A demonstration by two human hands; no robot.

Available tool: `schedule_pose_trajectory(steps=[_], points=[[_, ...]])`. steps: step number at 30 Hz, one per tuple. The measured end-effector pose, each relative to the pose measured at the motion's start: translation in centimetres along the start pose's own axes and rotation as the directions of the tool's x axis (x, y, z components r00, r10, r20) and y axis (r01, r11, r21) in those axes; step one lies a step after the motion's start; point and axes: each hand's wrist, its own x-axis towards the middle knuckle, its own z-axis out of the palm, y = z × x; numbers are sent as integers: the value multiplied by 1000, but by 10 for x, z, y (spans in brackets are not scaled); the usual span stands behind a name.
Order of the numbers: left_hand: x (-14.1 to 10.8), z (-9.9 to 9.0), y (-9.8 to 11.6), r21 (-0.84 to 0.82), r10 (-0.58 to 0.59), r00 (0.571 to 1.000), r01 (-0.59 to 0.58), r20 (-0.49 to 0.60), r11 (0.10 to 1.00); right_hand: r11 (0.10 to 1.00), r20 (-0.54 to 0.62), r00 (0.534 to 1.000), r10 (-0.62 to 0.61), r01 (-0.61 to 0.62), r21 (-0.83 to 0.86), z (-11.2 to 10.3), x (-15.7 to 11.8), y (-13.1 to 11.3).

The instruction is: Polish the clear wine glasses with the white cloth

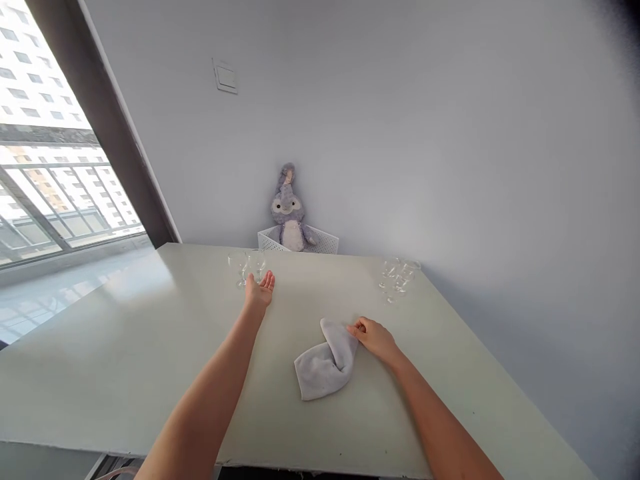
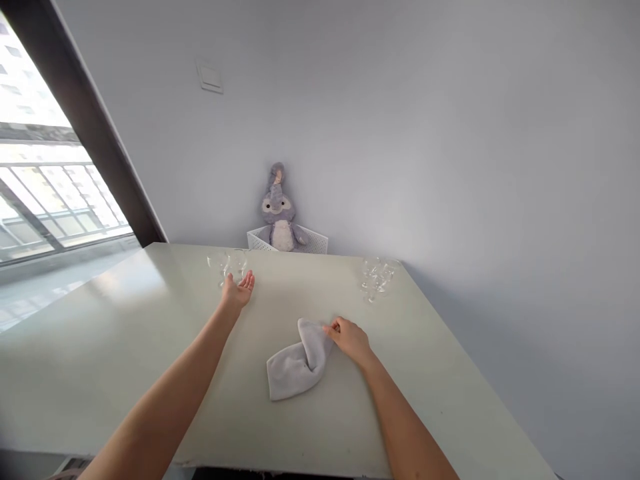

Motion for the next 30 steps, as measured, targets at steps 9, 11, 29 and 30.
schedule_pose_trajectory(steps=[9, 11, 29, 30], points=[[7, 15, 5, -247, -57, 985, 96, 160, 964, 999, 22, 998, -51, 51, 19, 0, -5, -6], [8, 16, 4, -265, -68, 984, 110, 164, 958, 999, 7, 999, -37, 37, -11, 2, -4, -5], [-101, -9, -65, 157, -255, 791, 201, 556, 967, 98, 15, 1000, -18, -13, 995, -7, -5, -14], [-108, -13, -69, 185, -260, 769, 186, 584, 965, -36, -15, 1000, -11, 15, 999, -9, -7, -17]])
